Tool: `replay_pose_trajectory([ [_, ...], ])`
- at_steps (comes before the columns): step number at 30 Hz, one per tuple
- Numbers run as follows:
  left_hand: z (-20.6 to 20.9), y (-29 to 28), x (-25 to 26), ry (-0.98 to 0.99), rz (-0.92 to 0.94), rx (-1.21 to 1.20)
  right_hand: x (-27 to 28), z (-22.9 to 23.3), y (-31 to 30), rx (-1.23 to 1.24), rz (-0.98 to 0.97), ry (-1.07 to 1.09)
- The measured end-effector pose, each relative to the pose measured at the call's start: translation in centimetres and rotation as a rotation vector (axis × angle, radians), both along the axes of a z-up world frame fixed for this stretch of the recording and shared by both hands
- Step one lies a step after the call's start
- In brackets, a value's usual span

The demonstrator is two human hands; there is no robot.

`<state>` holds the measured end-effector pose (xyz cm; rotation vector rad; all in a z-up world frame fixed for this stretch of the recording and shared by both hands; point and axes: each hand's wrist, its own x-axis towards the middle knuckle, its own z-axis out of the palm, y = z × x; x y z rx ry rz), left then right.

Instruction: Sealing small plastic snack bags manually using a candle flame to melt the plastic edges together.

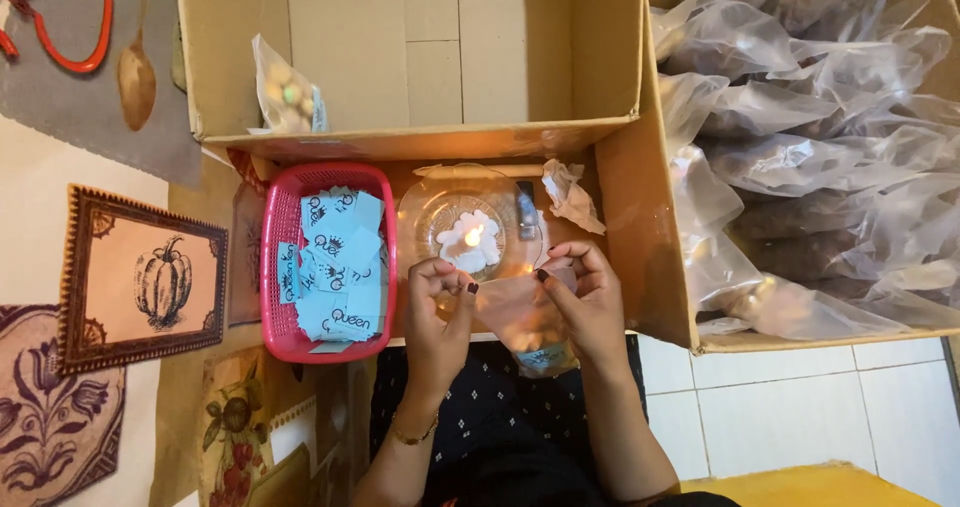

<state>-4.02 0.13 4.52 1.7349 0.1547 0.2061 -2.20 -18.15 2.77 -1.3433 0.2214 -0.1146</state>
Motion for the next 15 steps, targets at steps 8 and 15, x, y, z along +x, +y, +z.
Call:
replay_pose_trajectory([
  [8,0.3,0.6,0.6,-0.069,-0.001,0.147,1.1,-1.0,0.3,-0.002,0.011,0.028],
  [15,-0.1,0.6,1.9,-0.001,-0.009,0.242,2.2,0.3,2.0,0.024,0.029,0.060],
])
